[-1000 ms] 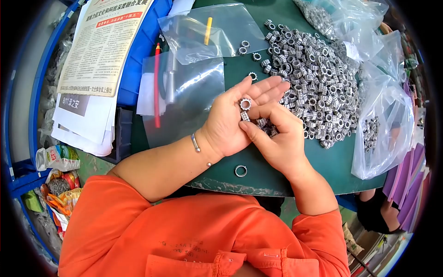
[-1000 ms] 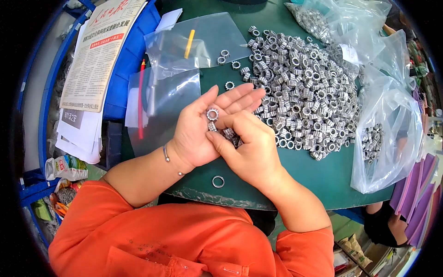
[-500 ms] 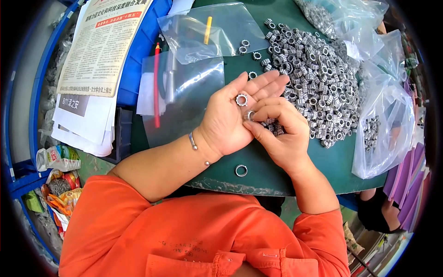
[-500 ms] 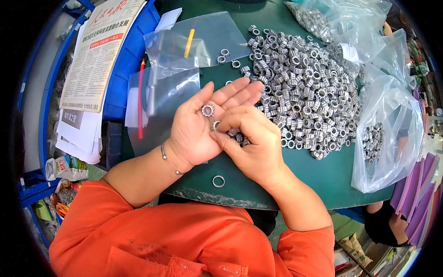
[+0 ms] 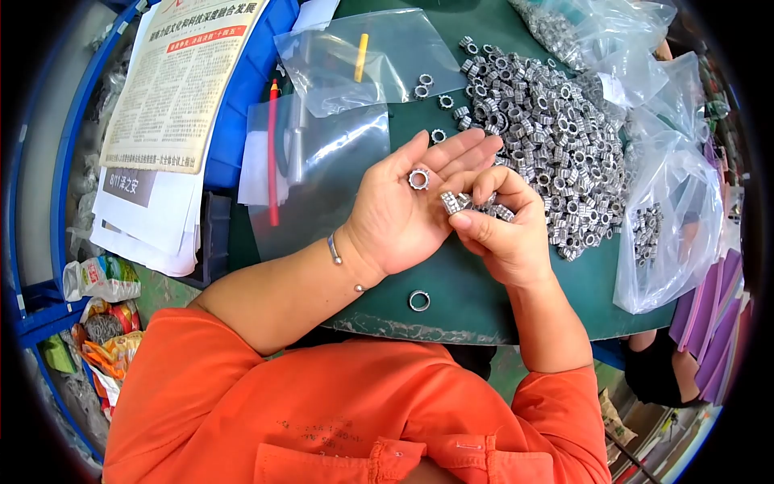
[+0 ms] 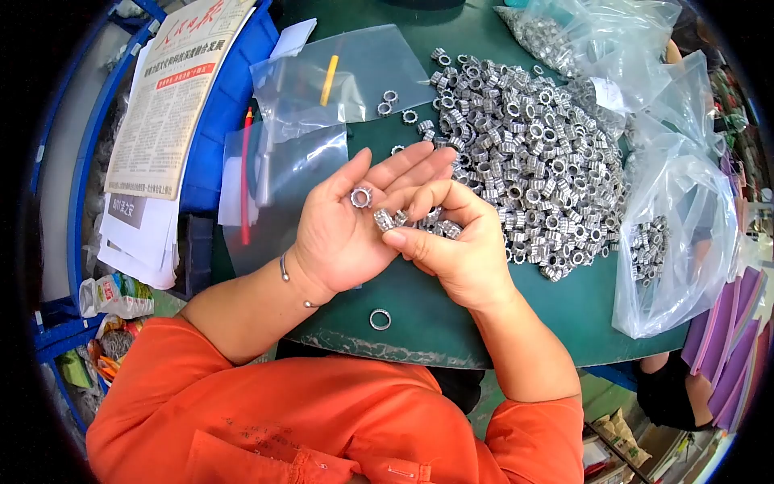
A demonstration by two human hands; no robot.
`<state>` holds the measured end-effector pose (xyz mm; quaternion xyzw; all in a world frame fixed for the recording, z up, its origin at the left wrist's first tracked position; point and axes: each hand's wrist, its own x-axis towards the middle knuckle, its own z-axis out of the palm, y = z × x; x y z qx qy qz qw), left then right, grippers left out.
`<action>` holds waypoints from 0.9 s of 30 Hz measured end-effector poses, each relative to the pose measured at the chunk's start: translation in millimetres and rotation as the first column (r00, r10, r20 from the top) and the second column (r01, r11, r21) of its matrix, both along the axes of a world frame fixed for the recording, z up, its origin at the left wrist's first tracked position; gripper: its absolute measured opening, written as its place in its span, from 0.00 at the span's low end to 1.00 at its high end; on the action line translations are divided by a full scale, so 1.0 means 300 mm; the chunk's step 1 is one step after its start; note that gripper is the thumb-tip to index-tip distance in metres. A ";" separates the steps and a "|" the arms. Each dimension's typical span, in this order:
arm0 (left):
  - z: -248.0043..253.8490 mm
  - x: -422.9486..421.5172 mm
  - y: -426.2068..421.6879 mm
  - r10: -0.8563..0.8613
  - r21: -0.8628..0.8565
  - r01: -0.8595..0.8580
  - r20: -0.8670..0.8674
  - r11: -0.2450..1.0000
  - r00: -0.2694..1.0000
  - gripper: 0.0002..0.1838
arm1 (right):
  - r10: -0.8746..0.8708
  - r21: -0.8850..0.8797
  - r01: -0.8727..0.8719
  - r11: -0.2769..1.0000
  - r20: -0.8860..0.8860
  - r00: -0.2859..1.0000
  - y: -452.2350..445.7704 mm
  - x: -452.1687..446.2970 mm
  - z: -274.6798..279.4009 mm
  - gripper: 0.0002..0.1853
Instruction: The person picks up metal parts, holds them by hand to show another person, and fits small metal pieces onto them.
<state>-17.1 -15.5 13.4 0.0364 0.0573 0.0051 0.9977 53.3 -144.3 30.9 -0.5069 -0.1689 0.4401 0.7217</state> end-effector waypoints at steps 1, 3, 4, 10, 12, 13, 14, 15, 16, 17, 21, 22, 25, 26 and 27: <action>0.000 0.000 -0.001 -0.002 0.001 0.002 0.002 1.000 1.000 0.29 | -0.002 0.001 0.002 1.000 0.002 1.000 0.001 0.000 0.000 0.11; 0.001 -0.001 -0.003 -0.014 -0.040 0.015 0.022 0.999 1.000 0.29 | 0.040 0.099 -0.027 0.995 -0.136 0.990 0.004 0.000 -0.002 0.08; 0.000 -0.002 -0.002 -0.017 -0.036 0.018 0.027 0.999 1.000 0.29 | 0.038 0.103 -0.024 0.994 -0.131 0.991 0.004 0.003 -0.004 0.08; -0.009 -0.003 -0.001 -0.042 0.005 0.042 0.000 0.999 0.999 0.28 | 0.011 0.111 0.026 0.994 -0.318 0.948 0.003 0.020 -0.012 0.09; 0.003 -0.002 -0.001 -0.045 -0.004 0.045 -0.003 0.999 0.999 0.27 | 0.006 0.120 0.032 0.992 -0.307 0.952 0.005 0.021 -0.016 0.09; 0.007 -0.004 -0.001 -0.044 -0.014 0.044 -0.015 0.999 0.999 0.27 | 0.005 0.130 0.036 0.991 -0.304 0.953 0.005 0.019 -0.016 0.09; -0.006 -0.005 0.001 -0.051 -0.044 0.052 0.024 0.998 0.998 0.27 | 0.018 0.142 0.026 0.989 -0.301 0.954 0.006 0.020 -0.015 0.08; -0.005 -0.005 0.000 -0.051 -0.045 0.052 0.024 0.998 0.998 0.27 | 0.018 0.141 0.026 0.990 -0.300 0.954 0.005 0.020 -0.016 0.08; -0.001 -0.005 0.000 -0.048 -0.035 0.048 0.005 0.998 0.999 0.27 | 0.025 0.142 0.019 0.990 -0.299 0.954 0.004 0.021 -0.018 0.08; 0.001 -0.005 0.000 -0.045 -0.025 0.045 -0.013 0.999 0.999 0.27 | 0.032 0.142 0.012 0.990 -0.297 0.954 0.004 0.023 -0.021 0.08; -0.010 -0.004 0.002 -0.048 0.000 0.048 -0.021 0.999 0.999 0.27 | 0.034 0.167 0.041 0.985 -0.425 0.904 -0.002 0.038 -0.029 0.12; -0.020 -0.002 0.003 -0.045 -0.005 0.045 0.001 0.999 0.999 0.28 | 0.026 0.217 0.078 0.973 -0.439 0.898 0.001 0.031 -0.024 0.13; -0.004 -0.003 0.000 -0.044 -0.001 0.044 0.007 0.999 0.999 0.30 | -0.003 0.287 0.111 0.952 -0.353 0.936 0.008 0.007 -0.028 0.11; 0.007 -0.003 -0.004 -0.049 0.048 0.050 -0.015 0.998 0.999 0.30 | -0.079 0.120 0.072 0.990 0.048 0.996 0.013 -0.001 -0.015 0.08; 0.011 -0.003 -0.010 -0.055 0.097 0.058 -0.037 0.994 0.998 0.31 | -0.069 -0.053 0.103 0.993 0.448 0.891 0.020 -0.009 -0.009 0.06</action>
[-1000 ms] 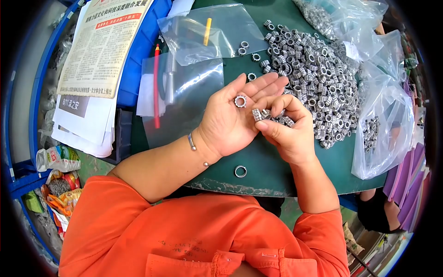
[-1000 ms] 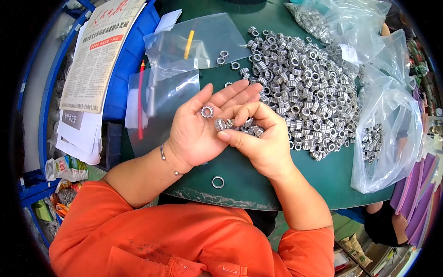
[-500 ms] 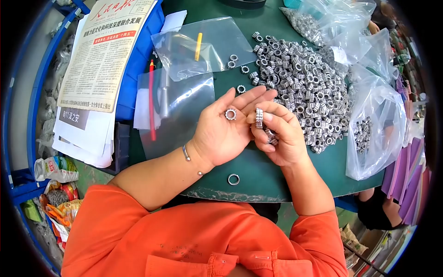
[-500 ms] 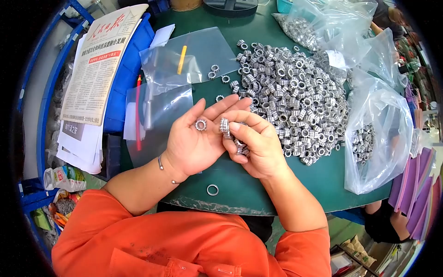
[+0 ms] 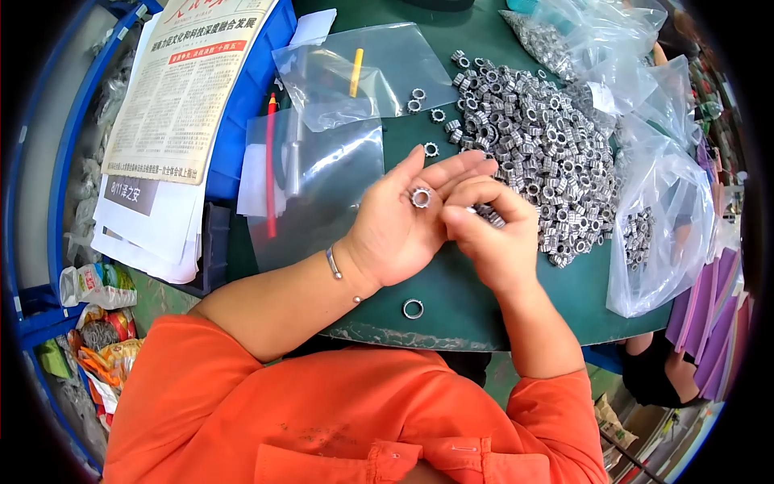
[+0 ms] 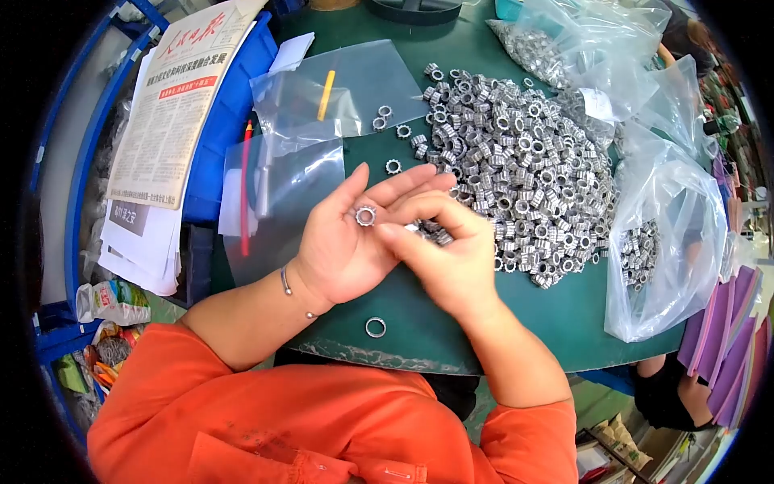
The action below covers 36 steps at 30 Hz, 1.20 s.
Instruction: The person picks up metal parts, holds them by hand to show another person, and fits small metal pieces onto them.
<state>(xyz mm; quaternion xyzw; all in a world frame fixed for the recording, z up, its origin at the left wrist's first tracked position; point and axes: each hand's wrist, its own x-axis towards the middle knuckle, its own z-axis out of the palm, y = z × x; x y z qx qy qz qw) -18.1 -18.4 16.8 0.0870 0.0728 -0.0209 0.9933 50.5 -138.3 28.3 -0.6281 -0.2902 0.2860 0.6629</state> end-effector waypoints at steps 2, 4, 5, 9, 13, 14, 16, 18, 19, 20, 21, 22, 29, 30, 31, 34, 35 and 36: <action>0.000 0.000 -0.017 0.003 0.094 -0.003 0.005 0.996 1.000 0.33 | -0.085 -0.010 0.102 0.995 0.480 0.873 0.030 -0.027 0.008 0.10; -0.004 -0.002 -0.015 -0.006 0.124 0.003 0.017 0.992 1.000 0.34 | -0.010 -0.070 0.066 0.995 0.608 0.794 0.029 -0.026 0.005 0.12; -0.005 -0.002 -0.012 -0.005 0.124 0.003 0.016 0.992 1.000 0.34 | 0.046 -0.127 0.048 0.991 0.648 0.760 0.022 -0.022 0.012 0.11; -0.002 0.001 0.010 0.043 0.122 -0.039 -0.028 0.992 0.999 0.34 | -0.025 -0.132 0.009 0.991 -0.120 0.992 0.011 -0.020 0.010 0.06; -0.014 0.009 0.031 0.120 0.088 -0.118 -0.014 0.989 0.993 0.33 | 0.277 0.325 -0.006 0.946 -0.797 0.537 -0.006 0.045 -0.021 0.12; -0.018 0.010 0.033 0.125 0.084 -0.124 -0.001 0.989 0.992 0.32 | 0.279 0.334 0.040 0.942 -0.843 0.461 -0.008 0.050 -0.026 0.11; -0.004 0.008 0.029 0.129 0.091 -0.127 -0.017 0.988 0.992 0.32 | 0.308 0.352 0.058 0.934 -0.877 0.369 -0.017 0.061 -0.033 0.11; 0.001 0.008 0.027 0.133 0.099 -0.129 -0.032 0.987 0.991 0.32 | 0.302 0.339 0.041 0.940 -0.880 0.367 -0.019 0.065 -0.028 0.12; -0.005 0.008 0.029 0.130 0.098 -0.127 -0.018 0.987 0.991 0.31 | 0.330 0.367 0.038 0.929 -0.872 0.362 -0.021 0.068 -0.033 0.12; -0.010 0.007 0.029 0.128 0.097 -0.127 -0.006 0.987 0.992 0.31 | 0.357 0.394 0.036 0.918 -0.864 0.354 -0.027 0.069 -0.035 0.13; -0.009 0.006 0.030 0.140 0.096 -0.138 -0.016 0.986 0.990 0.30 | 0.343 0.390 0.057 0.919 -0.863 0.370 -0.031 0.071 -0.004 0.13; -0.012 0.004 0.030 0.137 0.099 -0.135 -0.017 0.986 0.990 0.30 | 0.332 0.389 0.078 0.918 -0.861 0.384 -0.036 0.071 0.027 0.13; 0.007 0.004 0.029 0.419 0.750 -0.375 0.144 0.545 0.897 0.19 | -0.811 0.299 0.758 0.580 0.129 0.570 -0.402 0.312 0.157 0.14; 0.010 0.000 0.017 0.402 0.752 -0.364 0.144 0.550 0.904 0.19 | -0.886 0.370 0.807 0.460 0.252 0.389 -0.485 0.397 0.140 0.15; 0.008 0.000 0.005 0.358 0.882 -0.314 0.183 0.352 0.916 0.21 | -0.827 0.241 0.855 0.460 0.467 0.314 -0.580 0.486 0.115 0.13; -0.010 -0.004 0.001 0.003 0.898 -0.214 0.233 -0.385 0.973 0.48 | -0.469 0.136 0.913 0.385 0.881 0.066 -0.755 0.562 0.054 0.10; 0.015 -0.014 -0.015 -0.076 0.795 -0.176 0.163 -0.581 0.984 0.55 | -0.160 0.163 0.914 0.371 0.981 -0.110 -0.779 0.575 0.047 0.09; 0.032 -0.021 -0.029 -0.130 0.647 -0.147 0.075 -0.749 0.989 0.62 | -0.162 0.166 0.913 0.372 0.980 -0.112 -0.750 0.545 0.067 0.09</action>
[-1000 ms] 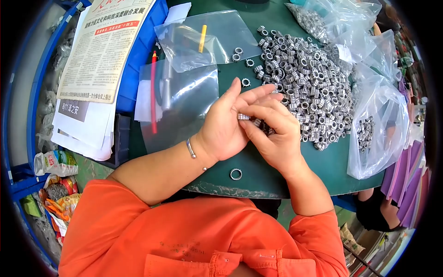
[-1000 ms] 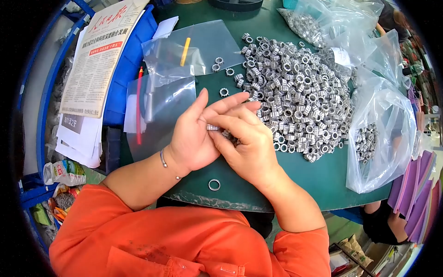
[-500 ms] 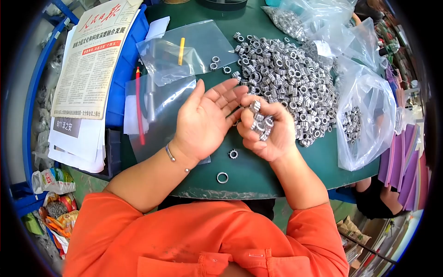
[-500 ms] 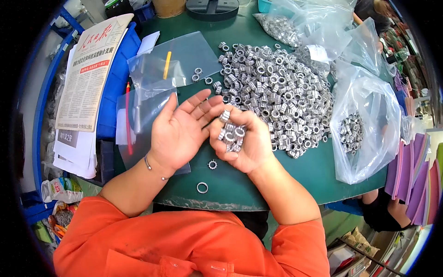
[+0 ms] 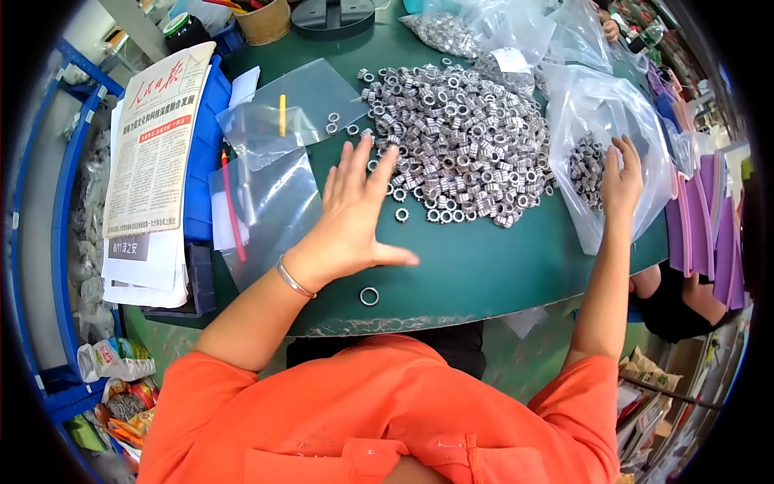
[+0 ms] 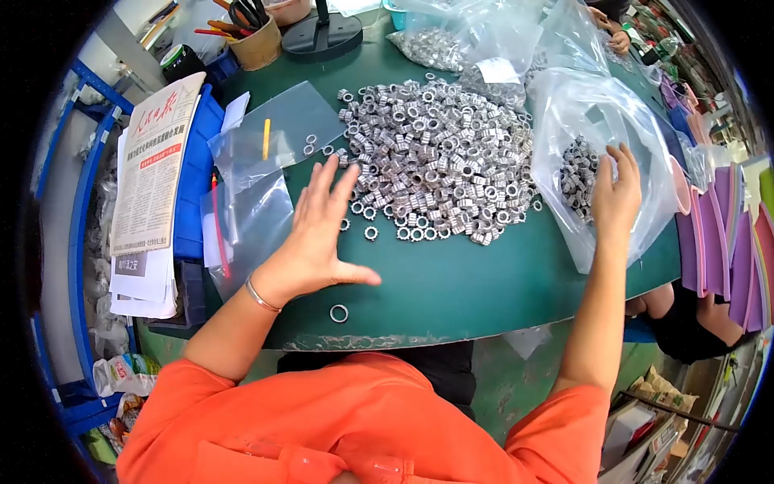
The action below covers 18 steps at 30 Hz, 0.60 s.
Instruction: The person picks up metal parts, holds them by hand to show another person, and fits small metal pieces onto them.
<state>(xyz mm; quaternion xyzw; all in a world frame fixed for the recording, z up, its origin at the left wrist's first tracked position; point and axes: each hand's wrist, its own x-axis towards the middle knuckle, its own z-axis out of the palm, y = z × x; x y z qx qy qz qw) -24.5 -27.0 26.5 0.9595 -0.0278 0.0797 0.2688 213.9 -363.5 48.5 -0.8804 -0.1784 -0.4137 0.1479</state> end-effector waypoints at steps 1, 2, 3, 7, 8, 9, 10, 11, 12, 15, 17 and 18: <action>-0.014 0.007 0.005 -0.037 0.092 0.043 -0.060 0.995 0.998 0.69 | 0.118 0.087 -0.113 0.990 -0.053 0.992 0.071 -0.078 0.032 0.08; -0.028 0.020 0.001 -0.037 0.097 0.043 -0.062 0.994 0.997 0.69 | 0.235 0.182 -0.215 0.959 -0.096 0.967 0.143 -0.155 0.052 0.09; -0.042 0.036 -0.003 0.013 0.118 -0.006 -0.065 0.993 0.998 0.68 | 0.342 0.216 -0.297 0.930 -0.209 0.916 0.208 -0.222 0.057 0.09; -0.093 0.146 -0.017 0.030 0.139 -0.036 0.047 0.990 0.998 0.66 | 0.594 0.201 -0.559 0.805 -0.259 0.762 0.428 -0.331 -0.008 0.09; -0.103 0.166 -0.029 0.040 0.158 -0.054 0.089 0.986 0.995 0.65 | 0.579 0.179 -0.550 0.816 -0.241 0.779 0.469 -0.332 -0.025 0.10; -0.095 0.176 -0.038 0.040 0.165 -0.055 0.090 0.985 0.995 0.65 | 0.557 0.159 -0.534 0.830 -0.272 0.785 0.493 -0.332 -0.034 0.10; -0.084 0.183 -0.045 0.052 0.159 -0.069 0.103 0.985 0.993 0.63 | 0.533 0.139 -0.517 0.845 -0.304 0.789 0.508 -0.331 -0.042 0.11; -0.076 0.185 -0.045 0.065 0.152 -0.082 0.114 0.985 0.991 0.61 | 0.548 0.156 -0.525 0.836 -0.260 0.795 0.517 -0.327 -0.053 0.12; -0.072 0.181 -0.038 0.068 0.157 -0.085 0.111 0.984 0.992 0.61 | 0.552 0.162 -0.528 0.834 -0.260 0.792 0.518 -0.327 -0.055 0.12; -0.064 0.148 -0.031 -0.038 0.111 0.014 0.216 0.994 0.976 0.53 | 0.589 0.190 -0.558 0.808 -0.234 0.773 0.504 -0.351 -0.061 0.10; -0.060 0.143 -0.044 -0.055 0.066 0.042 0.209 0.997 0.976 0.51 | 0.605 0.178 -0.579 0.796 -0.233 0.761 0.491 -0.371 -0.064 0.10; -0.061 0.147 -0.052 -0.057 0.044 0.049 0.211 0.998 0.976 0.49 | 0.622 0.158 -0.602 0.783 -0.227 0.750 0.485 -0.380 -0.062 0.10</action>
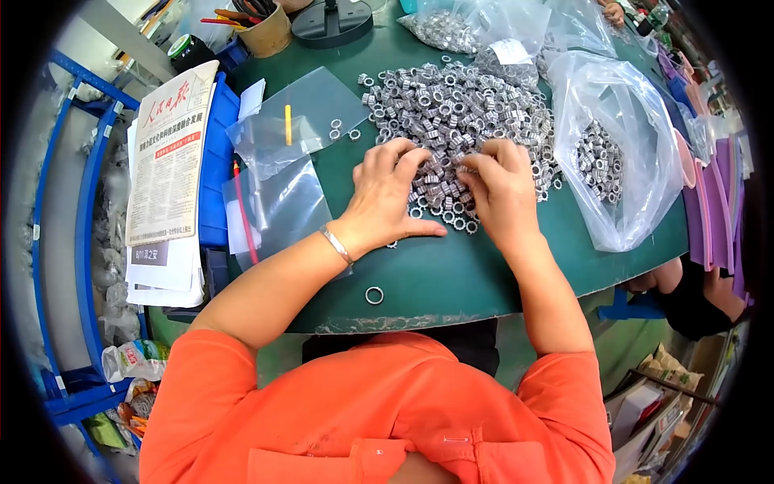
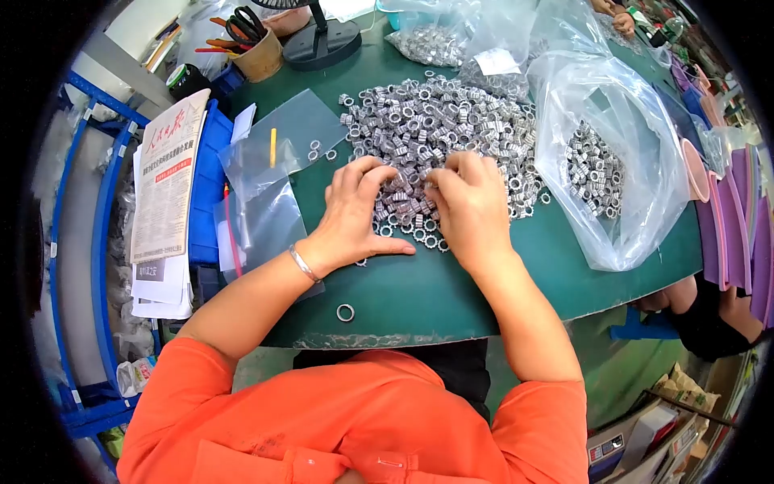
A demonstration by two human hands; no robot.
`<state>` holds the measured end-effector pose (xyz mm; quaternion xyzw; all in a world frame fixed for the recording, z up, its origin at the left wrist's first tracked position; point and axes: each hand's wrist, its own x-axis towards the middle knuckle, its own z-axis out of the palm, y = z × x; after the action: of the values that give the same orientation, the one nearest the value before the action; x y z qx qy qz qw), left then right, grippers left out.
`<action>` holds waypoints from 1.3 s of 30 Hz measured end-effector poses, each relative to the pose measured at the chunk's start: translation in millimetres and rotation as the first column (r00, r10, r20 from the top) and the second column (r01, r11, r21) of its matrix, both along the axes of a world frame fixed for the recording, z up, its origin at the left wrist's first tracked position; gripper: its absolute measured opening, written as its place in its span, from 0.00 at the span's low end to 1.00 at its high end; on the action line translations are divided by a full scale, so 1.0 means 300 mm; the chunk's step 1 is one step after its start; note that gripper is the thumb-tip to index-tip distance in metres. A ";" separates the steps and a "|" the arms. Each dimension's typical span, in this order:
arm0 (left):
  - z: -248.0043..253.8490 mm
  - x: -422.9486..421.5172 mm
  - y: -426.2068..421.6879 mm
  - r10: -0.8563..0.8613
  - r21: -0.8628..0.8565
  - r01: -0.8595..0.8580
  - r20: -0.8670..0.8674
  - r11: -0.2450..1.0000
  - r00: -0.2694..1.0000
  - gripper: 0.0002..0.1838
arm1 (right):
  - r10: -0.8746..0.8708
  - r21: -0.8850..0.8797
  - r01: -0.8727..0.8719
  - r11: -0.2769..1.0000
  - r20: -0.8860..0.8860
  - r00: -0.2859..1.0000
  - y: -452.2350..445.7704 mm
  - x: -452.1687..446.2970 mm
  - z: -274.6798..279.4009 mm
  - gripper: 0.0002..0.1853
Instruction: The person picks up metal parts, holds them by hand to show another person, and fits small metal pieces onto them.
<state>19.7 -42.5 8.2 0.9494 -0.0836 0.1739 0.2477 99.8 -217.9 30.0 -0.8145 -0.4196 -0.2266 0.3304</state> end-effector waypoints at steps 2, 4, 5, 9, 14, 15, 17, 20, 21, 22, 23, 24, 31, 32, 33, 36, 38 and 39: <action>-0.008 0.026 -0.024 0.023 0.024 -0.024 0.018 0.999 1.000 0.47 | -0.009 0.008 0.009 1.000 0.037 0.999 -0.010 -0.023 -0.003 0.09; -0.020 0.040 -0.031 0.042 0.050 -0.045 0.044 0.998 0.998 0.44 | 0.027 0.111 -0.023 0.994 -0.033 0.999 -0.025 -0.033 -0.030 0.09; -0.028 0.041 -0.032 0.046 0.073 -0.050 0.050 0.996 0.998 0.41 | 0.023 0.103 -0.016 0.995 -0.068 0.997 -0.027 -0.042 -0.030 0.09; -0.012 0.010 -0.015 0.023 0.117 -0.030 0.064 0.993 0.998 0.33 | -0.007 0.078 0.016 0.997 -0.113 0.994 -0.040 -0.079 -0.041 0.09; 0.006 -0.035 0.006 0.010 0.143 -0.015 0.035 0.990 0.999 0.27 | -0.004 0.163 0.028 0.986 -0.146 0.989 -0.024 -0.121 -0.030 0.07; 0.005 -0.032 0.010 -0.003 0.131 -0.001 0.025 0.991 1.000 0.25 | -0.001 0.161 0.022 0.987 -0.131 0.991 -0.004 -0.107 -0.018 0.06; -0.007 -0.017 0.004 0.016 0.141 -0.027 0.079 0.990 0.997 0.21 | 0.049 0.153 -0.035 0.988 -0.089 0.995 0.056 -0.080 0.034 0.06; -0.042 -0.001 0.003 0.042 0.090 -0.052 0.116 0.995 0.992 0.16 | 0.242 0.131 -0.231 0.964 -0.077 0.967 0.221 0.000 0.055 0.06; -0.041 0.002 -0.002 0.070 0.135 -0.075 0.038 0.988 0.997 0.15 | 0.256 0.052 -0.251 0.967 -0.185 0.949 0.284 0.019 0.056 0.07; -0.032 0.006 -0.003 0.100 0.183 -0.091 -0.040 0.979 0.994 0.14 | 0.257 -0.025 -0.276 0.961 -0.289 0.922 0.347 0.034 0.055 0.07; -0.018 0.002 -0.006 0.101 0.170 -0.081 -0.115 0.982 0.988 0.16 | 0.277 -0.067 -0.310 0.948 -0.302 0.912 0.412 0.050 0.048 0.08; -0.020 0.000 -0.007 0.113 0.167 -0.093 -0.112 0.981 0.987 0.16 | 0.294 -0.107 -0.341 0.934 -0.316 0.902 0.474 0.066 0.036 0.09; -0.053 -0.012 0.011 0.031 0.059 -0.032 0.020 0.998 0.999 0.12 | 0.352 -0.366 -0.440 0.820 -0.284 0.892 0.529 0.114 -0.007 0.09; -0.054 -0.009 0.019 0.019 0.042 -0.021 0.053 0.999 0.998 0.13 | 0.380 -0.280 -0.436 0.855 -0.233 0.895 0.487 0.100 0.027 0.09; -0.053 -0.006 0.023 0.013 0.018 -0.014 0.087 1.000 0.996 0.14 | 0.376 -0.189 -0.409 0.892 -0.188 0.907 0.434 0.087 0.076 0.10; -0.010 -0.011 0.023 0.034 0.019 -0.036 0.077 0.999 0.996 0.13 | 0.150 -0.159 -0.181 0.971 -0.190 0.970 0.236 0.064 0.134 0.13; -0.011 -0.001 0.024 0.043 -0.011 -0.042 0.058 0.999 0.997 0.13 | 0.009 -0.301 -0.097 0.949 -0.279 0.960 0.133 0.017 0.102 0.14; -0.012 0.002 0.028 0.032 -0.050 -0.029 0.065 0.998 0.997 0.13 | -0.010 -0.248 -0.066 0.967 -0.295 0.956 0.114 -0.016 0.081 0.15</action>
<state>20.2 -34.3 4.7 0.9380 -0.0730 0.2110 0.2653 95.1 -183.7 54.2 -0.8686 -0.4031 -0.0427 0.2849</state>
